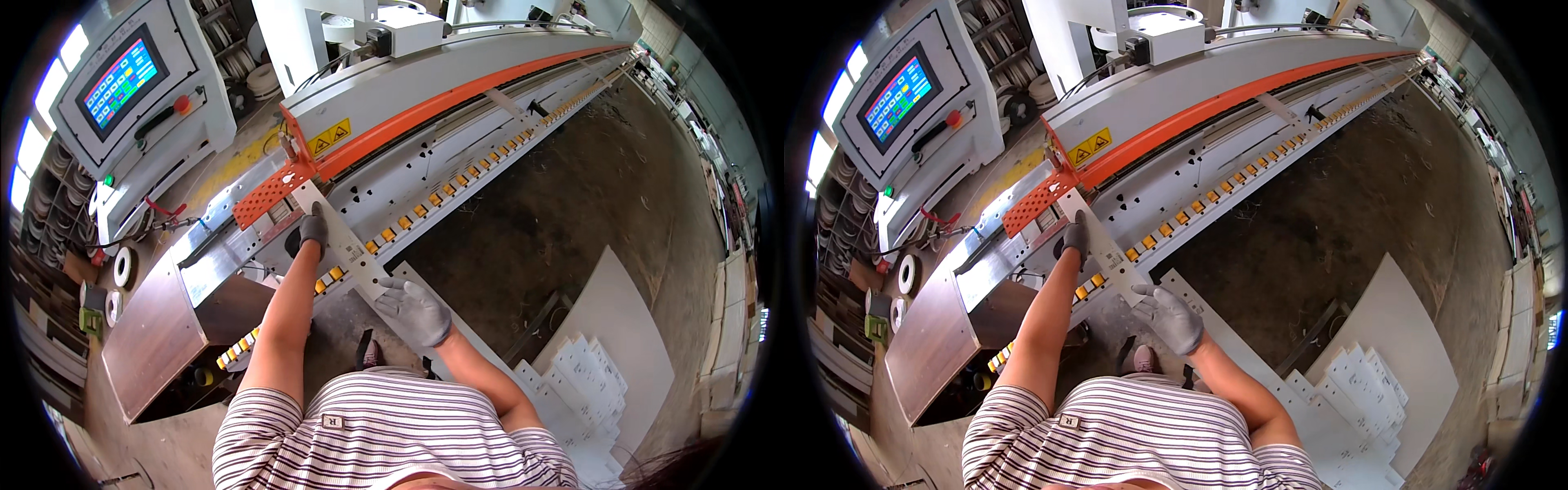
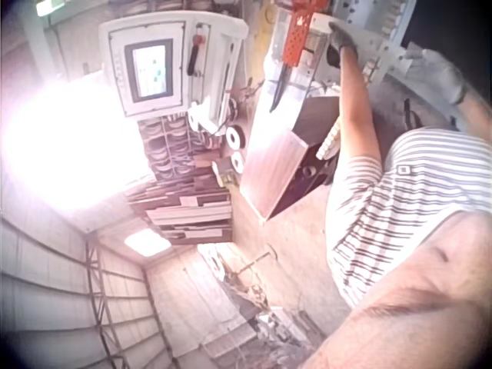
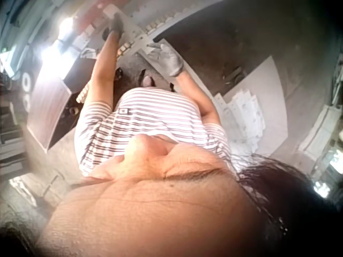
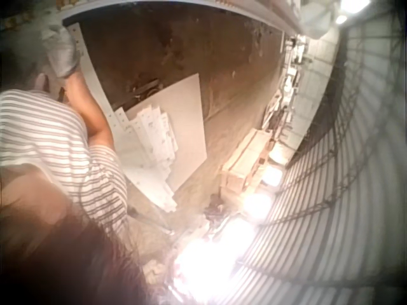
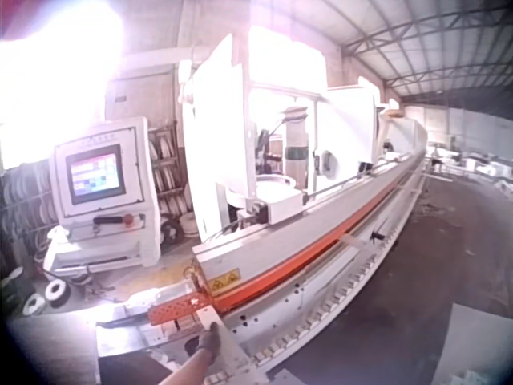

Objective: The person operates a metal bending machine in a workshop. They repeatedly pick up white metal strips, place them into the machine, activate the bending cycle, and then remove the bent pieces, stacking them on a nearby surface.

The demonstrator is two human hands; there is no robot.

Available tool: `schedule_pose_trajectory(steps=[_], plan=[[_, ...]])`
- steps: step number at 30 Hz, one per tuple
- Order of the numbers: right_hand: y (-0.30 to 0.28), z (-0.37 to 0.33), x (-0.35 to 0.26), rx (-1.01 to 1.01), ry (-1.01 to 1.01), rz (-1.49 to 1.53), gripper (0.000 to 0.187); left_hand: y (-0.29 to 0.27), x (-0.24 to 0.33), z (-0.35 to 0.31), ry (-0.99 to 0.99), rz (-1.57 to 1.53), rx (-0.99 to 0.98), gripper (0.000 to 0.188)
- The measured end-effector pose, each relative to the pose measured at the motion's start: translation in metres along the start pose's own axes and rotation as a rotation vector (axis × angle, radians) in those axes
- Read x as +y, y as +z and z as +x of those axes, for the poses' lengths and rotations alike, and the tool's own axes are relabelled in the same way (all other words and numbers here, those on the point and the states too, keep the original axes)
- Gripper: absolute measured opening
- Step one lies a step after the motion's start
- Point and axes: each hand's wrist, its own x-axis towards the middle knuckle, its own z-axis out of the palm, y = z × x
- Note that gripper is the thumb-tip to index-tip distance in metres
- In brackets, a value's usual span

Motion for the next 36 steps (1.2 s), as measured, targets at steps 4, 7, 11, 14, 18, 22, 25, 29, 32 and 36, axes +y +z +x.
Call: schedule_pose_trajectory(steps=[4,7,11,14,18,22,25,29,32,36], plan=[[-0.007,-0.002,-0.037,-0.014,-0.08,0.001,0.043,0.036,0.049,-0.019,0.001,-0.007,-0.054,0.064],[-0.017,0.002,-0.056,0.045,-0.155,-0.085,0.055,0.064,0.067,-0.02,-0.059,-0.237,-0.083,0.068],[-0.04,-0.004,-0.07,0.114,-0.266,-0.118,0.053,0.099,0.072,0.035,0.23,0.476,0.078,0.069],[-0.075,-0.014,-0.067,0.174,-0.367,-0.333,0.048,0.109,0.066,0.045,0.137,0.035,-0.335,0.062],[-0.15,-0.078,-0.04,0.566,-0.189,-1.081,0.038,0.077,0.06,-0.054,0.29,-0.456,-0.405,0.035],[-0.233,-0.188,-0.002,1.117,0.145,-1.494,0.037,0.013,0.015,-0.188,0.982,0.091,-0.337,0.029],[-0.28,-0.255,0.009,1.384,0.349,-1.635,0.03,-0.007,-0.024,-0.235,0.937,0.183,-0.464,0.031],[-0.309,-0.319,0.016,1.464,0.416,-1.915,0.037,-0.021,-0.076,-0.266,0.801,0.48,-0.632,0.033],[-0.304,-0.337,0.017,1.244,0.541,-1.894,0.055,-0.025,-0.104,-0.289,0.982,0.467,-0.657,0.036],[-0.282,-0.328,0.015,1.106,0.628,-1.915,0.069,-0.024,-0.113,-0.31,0.549,0.463,-0.751,0.034]])
